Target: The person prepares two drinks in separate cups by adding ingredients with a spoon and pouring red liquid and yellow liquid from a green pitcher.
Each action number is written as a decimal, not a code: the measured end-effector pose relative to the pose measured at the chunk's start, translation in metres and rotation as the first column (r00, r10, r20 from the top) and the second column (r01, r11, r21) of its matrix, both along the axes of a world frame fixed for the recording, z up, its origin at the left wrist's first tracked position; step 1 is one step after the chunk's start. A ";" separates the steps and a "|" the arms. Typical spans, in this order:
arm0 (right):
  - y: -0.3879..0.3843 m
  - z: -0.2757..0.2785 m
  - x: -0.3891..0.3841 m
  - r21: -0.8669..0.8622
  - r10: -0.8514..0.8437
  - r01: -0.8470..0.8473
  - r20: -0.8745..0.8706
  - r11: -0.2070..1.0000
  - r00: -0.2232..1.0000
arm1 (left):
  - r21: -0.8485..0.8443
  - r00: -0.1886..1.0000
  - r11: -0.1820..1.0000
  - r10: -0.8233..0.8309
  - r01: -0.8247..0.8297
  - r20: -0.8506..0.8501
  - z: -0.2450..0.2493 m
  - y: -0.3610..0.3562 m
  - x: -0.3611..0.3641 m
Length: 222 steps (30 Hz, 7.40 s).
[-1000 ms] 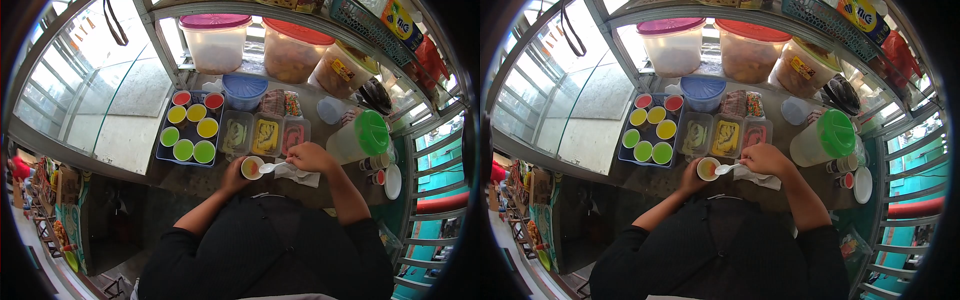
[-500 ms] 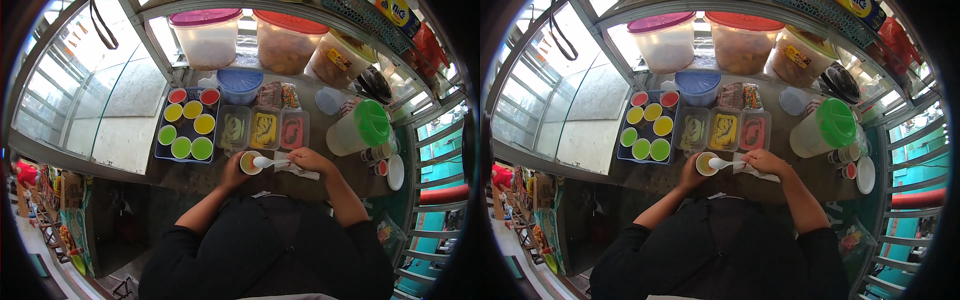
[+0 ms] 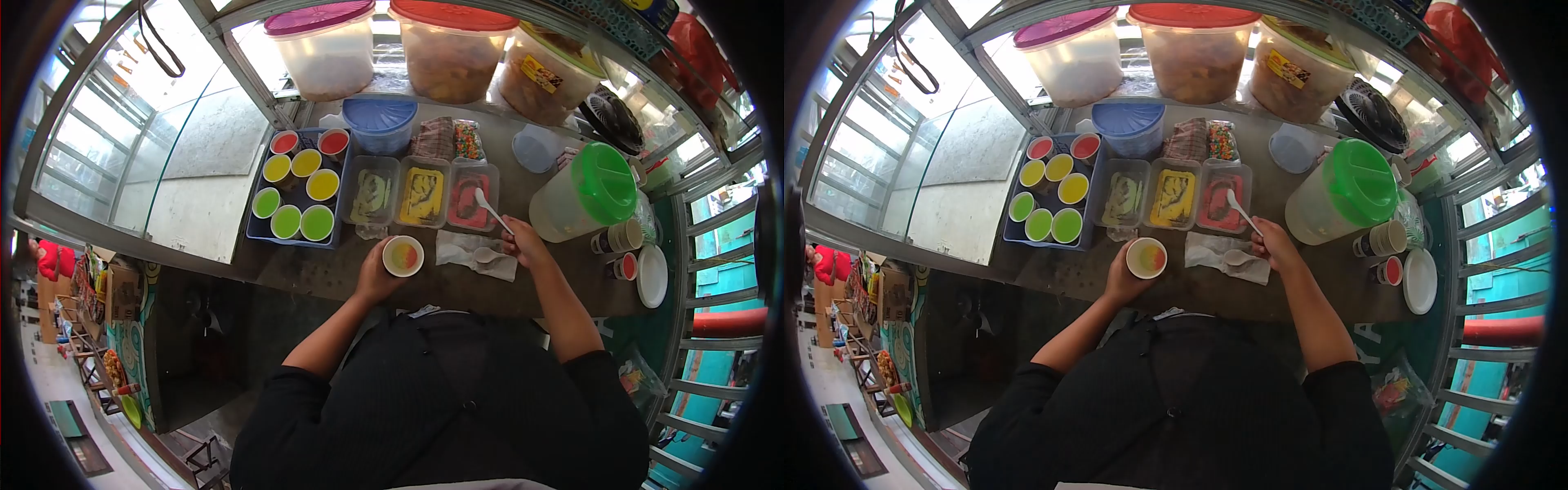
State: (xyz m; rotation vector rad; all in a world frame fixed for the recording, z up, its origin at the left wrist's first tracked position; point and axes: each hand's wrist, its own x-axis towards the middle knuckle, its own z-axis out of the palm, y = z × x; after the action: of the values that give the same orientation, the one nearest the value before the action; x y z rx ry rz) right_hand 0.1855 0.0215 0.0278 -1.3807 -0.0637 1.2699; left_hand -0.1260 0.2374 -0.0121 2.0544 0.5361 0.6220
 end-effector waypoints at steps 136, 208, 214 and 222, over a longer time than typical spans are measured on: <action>-0.079 0.150 -0.027 0.089 -0.045 -0.554 0.995 0.828 0.094 | 0.216 0.931 0.909 0.365 -0.357 0.008 -0.019 -0.237 0.054; -0.069 0.153 -0.016 0.058 -0.039 -0.560 0.998 0.827 0.046 | 0.296 0.903 0.870 0.427 -0.395 -0.048 -0.012 -0.230 0.063; -0.063 0.147 -0.004 0.212 -0.103 -0.487 0.965 0.847 0.241 | 0.279 0.902 0.877 0.426 -0.392 -0.073 -0.009 -0.232 0.062; -0.066 0.150 -0.017 0.074 -0.055 -0.541 0.997 0.838 0.051 | 0.244 0.900 0.892 0.418 -0.381 -0.122 0.000 -0.230 0.064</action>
State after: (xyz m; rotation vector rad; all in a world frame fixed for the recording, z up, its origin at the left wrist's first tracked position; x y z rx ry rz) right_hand 0.1687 -0.0444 0.1777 -1.5887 -1.5970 0.1980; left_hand -0.0623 0.0071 -0.0125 2.2303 1.0546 0.7742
